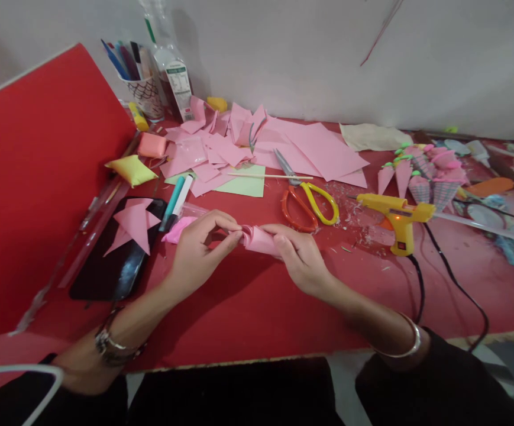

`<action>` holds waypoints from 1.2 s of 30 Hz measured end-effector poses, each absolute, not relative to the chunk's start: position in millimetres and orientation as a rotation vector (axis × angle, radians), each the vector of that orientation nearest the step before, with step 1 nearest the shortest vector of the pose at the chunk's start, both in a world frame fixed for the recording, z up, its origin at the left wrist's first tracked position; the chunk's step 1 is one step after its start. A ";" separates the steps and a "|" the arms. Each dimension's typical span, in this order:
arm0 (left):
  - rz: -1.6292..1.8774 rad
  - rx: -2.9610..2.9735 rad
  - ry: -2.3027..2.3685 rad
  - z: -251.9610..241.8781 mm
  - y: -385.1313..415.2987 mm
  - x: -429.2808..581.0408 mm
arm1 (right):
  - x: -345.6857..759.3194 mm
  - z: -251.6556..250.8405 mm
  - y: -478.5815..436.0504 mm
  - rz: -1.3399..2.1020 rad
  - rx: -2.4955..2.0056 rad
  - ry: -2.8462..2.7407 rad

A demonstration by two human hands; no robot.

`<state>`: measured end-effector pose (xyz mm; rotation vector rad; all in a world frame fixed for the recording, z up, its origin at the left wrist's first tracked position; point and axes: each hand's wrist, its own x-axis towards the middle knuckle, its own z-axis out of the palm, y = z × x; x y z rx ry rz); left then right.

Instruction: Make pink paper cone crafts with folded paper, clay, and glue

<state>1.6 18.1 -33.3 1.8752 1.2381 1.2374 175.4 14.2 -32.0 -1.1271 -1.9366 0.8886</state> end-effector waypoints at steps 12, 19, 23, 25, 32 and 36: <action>1.270 1.936 1.190 -33.4 16.9 1.5 | 176.2 -31.5 13.6 0.867 -1.096 -2.016; 1.262 2.023 1.287 -29.6 11.9 3.9 | 176.8 -35.1 14.1 0.491 -1.078 -2.247; 1.277 2.029 1.264 -29.0 8.4 6.2 | 176.0 -36.4 15.1 0.415 -1.048 -2.293; 1.286 2.023 1.204 -28.9 7.8 6.4 | 176.0 -35.9 15.9 0.370 -1.029 -2.293; 1.291 1.995 1.065 -33.5 9.9 3.8 | 175.5 -33.7 14.4 0.400 -1.012 -2.199; 1.153 2.110 1.028 -38.9 13.4 4.0 | 175.6 -32.0 13.0 0.361 -0.961 -2.161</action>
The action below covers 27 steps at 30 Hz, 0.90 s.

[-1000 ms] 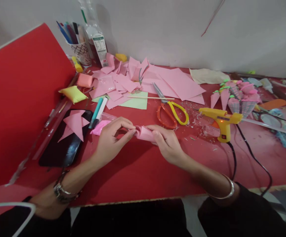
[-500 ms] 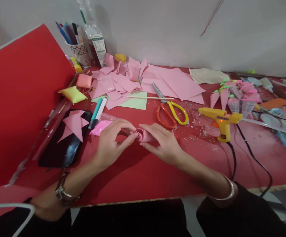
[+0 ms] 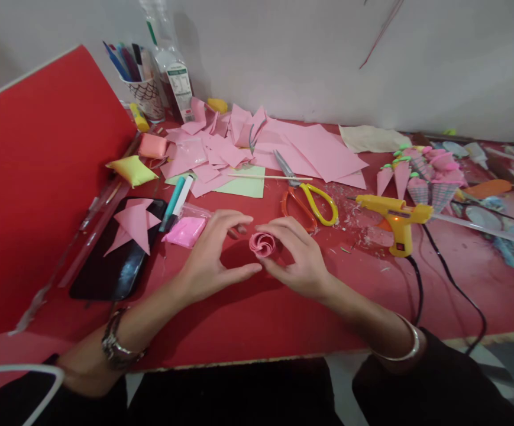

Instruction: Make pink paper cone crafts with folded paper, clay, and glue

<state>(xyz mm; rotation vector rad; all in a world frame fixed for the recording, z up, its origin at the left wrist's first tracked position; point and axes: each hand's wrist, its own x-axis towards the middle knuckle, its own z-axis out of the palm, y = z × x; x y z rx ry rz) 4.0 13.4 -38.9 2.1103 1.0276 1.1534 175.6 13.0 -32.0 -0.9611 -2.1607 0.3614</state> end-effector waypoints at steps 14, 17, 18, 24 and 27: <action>0.844 2.188 0.918 -42.0 11.2 8.8 | 172.2 -28.0 7.0 0.467 -0.843 -2.156; 0.846 2.146 0.912 -40.9 11.1 9.0 | 173.0 -26.8 6.5 0.513 -0.862 -2.141; 0.849 2.128 0.906 -40.7 11.1 9.2 | 173.3 -26.5 6.3 0.531 -0.862 -2.136; 0.850 2.112 0.885 -40.9 11.0 8.8 | 173.1 -26.8 5.9 0.517 -0.825 -2.111; 0.826 2.160 0.829 -41.8 9.9 8.2 | 172.5 -26.6 4.8 0.495 -0.745 -2.154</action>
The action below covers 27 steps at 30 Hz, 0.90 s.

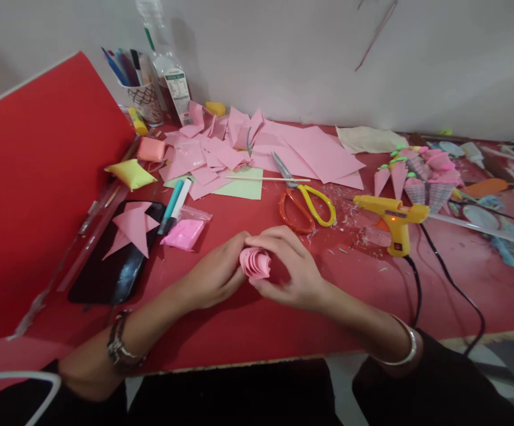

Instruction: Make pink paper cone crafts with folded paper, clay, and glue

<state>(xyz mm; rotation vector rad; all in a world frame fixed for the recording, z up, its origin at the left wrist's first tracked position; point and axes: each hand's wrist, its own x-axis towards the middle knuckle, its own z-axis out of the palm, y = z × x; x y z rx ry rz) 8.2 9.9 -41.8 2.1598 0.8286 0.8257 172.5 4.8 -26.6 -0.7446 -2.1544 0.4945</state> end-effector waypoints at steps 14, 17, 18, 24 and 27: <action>0.634 2.143 0.705 -36.8 10.6 3.1 | 172.1 -18.9 3.0 0.751 -0.700 -2.045; 0.625 2.244 0.745 -34.8 14.7 1.2 | 172.9 -17.6 3.8 0.939 -0.730 -1.980; 0.627 2.260 0.764 -34.6 15.6 1.1 | 173.1 -17.9 3.9 1.002 -0.734 -1.958; 0.514 2.162 0.769 -34.8 14.9 4.5 | 171.5 -23.3 3.6 1.234 -0.780 -1.712; 0.488 2.081 0.810 -35.6 11.9 5.1 | 171.1 -24.4 4.3 1.197 -0.843 -1.687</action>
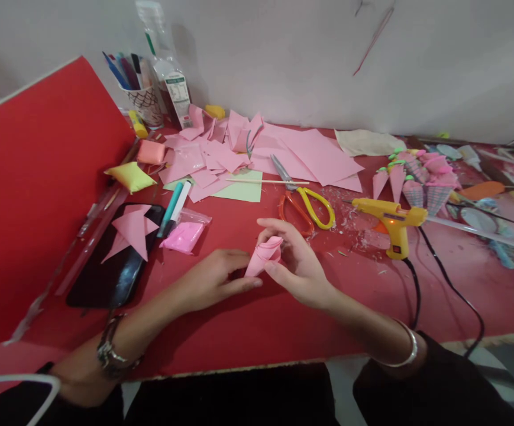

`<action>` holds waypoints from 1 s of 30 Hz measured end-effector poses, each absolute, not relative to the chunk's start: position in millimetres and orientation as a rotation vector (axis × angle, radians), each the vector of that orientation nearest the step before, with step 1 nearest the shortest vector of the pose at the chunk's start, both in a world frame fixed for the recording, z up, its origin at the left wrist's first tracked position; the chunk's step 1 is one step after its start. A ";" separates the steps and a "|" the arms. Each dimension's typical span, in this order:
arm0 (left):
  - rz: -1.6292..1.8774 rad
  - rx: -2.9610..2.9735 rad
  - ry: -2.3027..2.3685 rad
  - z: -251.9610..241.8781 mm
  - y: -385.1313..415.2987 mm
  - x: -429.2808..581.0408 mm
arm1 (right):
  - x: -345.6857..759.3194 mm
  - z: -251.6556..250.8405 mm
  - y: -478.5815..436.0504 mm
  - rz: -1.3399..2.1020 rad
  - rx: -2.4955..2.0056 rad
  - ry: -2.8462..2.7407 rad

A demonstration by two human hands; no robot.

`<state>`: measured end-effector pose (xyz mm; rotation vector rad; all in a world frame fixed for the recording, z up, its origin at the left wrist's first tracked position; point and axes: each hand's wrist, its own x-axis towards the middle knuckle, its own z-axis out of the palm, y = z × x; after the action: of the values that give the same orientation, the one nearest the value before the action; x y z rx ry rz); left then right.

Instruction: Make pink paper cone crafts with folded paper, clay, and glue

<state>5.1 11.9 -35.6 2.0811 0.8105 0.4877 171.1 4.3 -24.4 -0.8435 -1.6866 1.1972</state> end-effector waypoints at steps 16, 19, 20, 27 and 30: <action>0.466 1.952 1.100 -36.2 11.5 7.1 | 177.8 -31.4 13.9 0.786 -0.865 -1.961; 0.486 2.010 1.098 -38.7 10.4 7.2 | 178.1 -29.7 13.9 0.728 -0.896 -1.994; 0.496 2.030 1.096 -39.6 10.1 7.3 | 177.9 -29.6 13.7 0.721 -0.909 -1.999; 0.455 2.107 1.142 -41.9 10.3 8.3 | 179.2 -30.4 15.7 0.763 -0.876 -1.969; 0.407 2.180 1.192 -40.7 10.1 8.0 | 179.6 -30.7 17.3 0.776 -0.881 -1.950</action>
<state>8.0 10.1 -40.7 2.1796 1.1917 0.4071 179.6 17.3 -30.7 -0.8811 -1.9503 0.7764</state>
